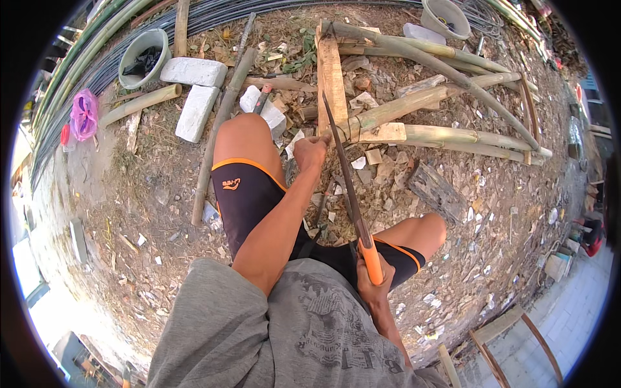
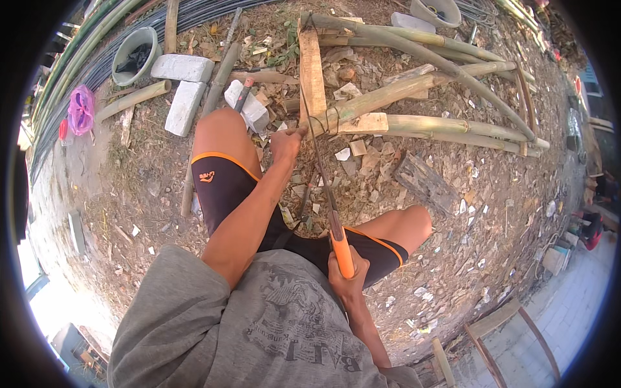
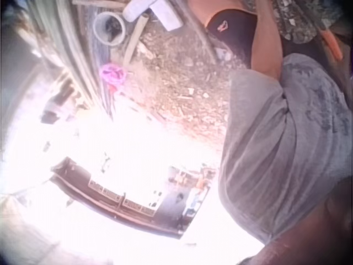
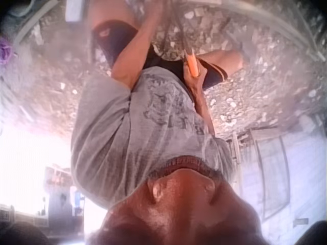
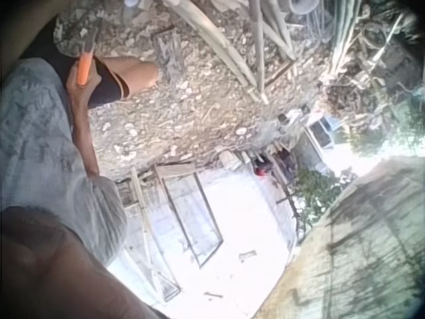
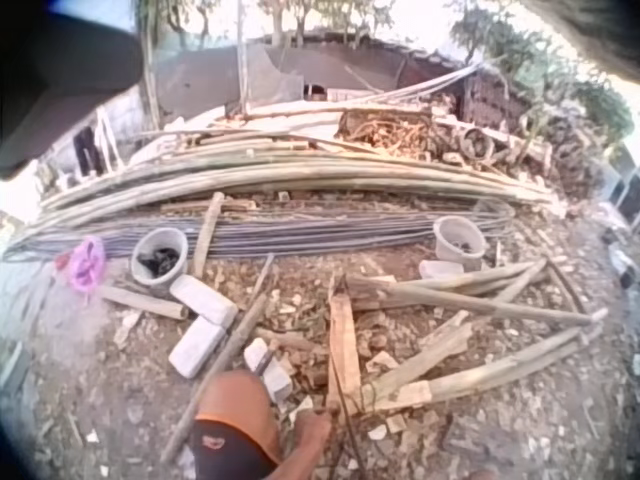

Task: The person saws a piece of wood and then uses wire and pliers to secure bamboo poles to a wooden frame on the ground.

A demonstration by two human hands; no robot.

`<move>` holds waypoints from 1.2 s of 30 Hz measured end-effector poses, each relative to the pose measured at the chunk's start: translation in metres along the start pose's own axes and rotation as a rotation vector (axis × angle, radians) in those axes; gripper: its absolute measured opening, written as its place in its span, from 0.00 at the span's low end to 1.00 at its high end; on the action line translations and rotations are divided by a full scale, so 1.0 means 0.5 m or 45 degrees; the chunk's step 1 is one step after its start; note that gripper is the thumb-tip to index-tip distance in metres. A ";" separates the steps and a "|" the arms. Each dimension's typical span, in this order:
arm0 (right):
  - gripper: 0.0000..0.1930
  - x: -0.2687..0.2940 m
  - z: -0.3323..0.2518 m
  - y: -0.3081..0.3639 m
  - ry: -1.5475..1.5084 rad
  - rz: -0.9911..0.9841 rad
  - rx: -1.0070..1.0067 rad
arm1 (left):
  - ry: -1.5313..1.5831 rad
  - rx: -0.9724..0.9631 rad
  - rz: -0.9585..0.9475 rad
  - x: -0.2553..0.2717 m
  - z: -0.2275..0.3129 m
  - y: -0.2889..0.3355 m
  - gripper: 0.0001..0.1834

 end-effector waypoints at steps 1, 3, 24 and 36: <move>0.12 -0.009 -0.004 -0.024 -0.063 -0.015 -0.001 | -0.006 -0.005 0.005 -0.004 -0.006 -0.001 0.18; 0.05 -0.017 -0.013 -0.116 -0.055 -0.029 0.032 | 0.059 0.004 -0.022 -0.047 0.003 0.000 0.19; 0.11 0.014 -0.064 0.016 0.052 -0.005 0.045 | -0.054 -0.067 -0.061 -0.005 -0.021 -0.027 0.19; 0.05 0.002 -0.088 0.007 -0.123 0.002 -0.071 | -0.022 -0.083 -0.058 0.001 -0.058 -0.070 0.17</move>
Point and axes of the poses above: each hand's wrist, its own y-axis away from the middle knuckle, its own x-axis out of the back of the hand, z = x × y, the point moved 1 cm from there along -y, towards the middle knuckle, and after that the axes turned 3 degrees about z, right-handed, at the moved point
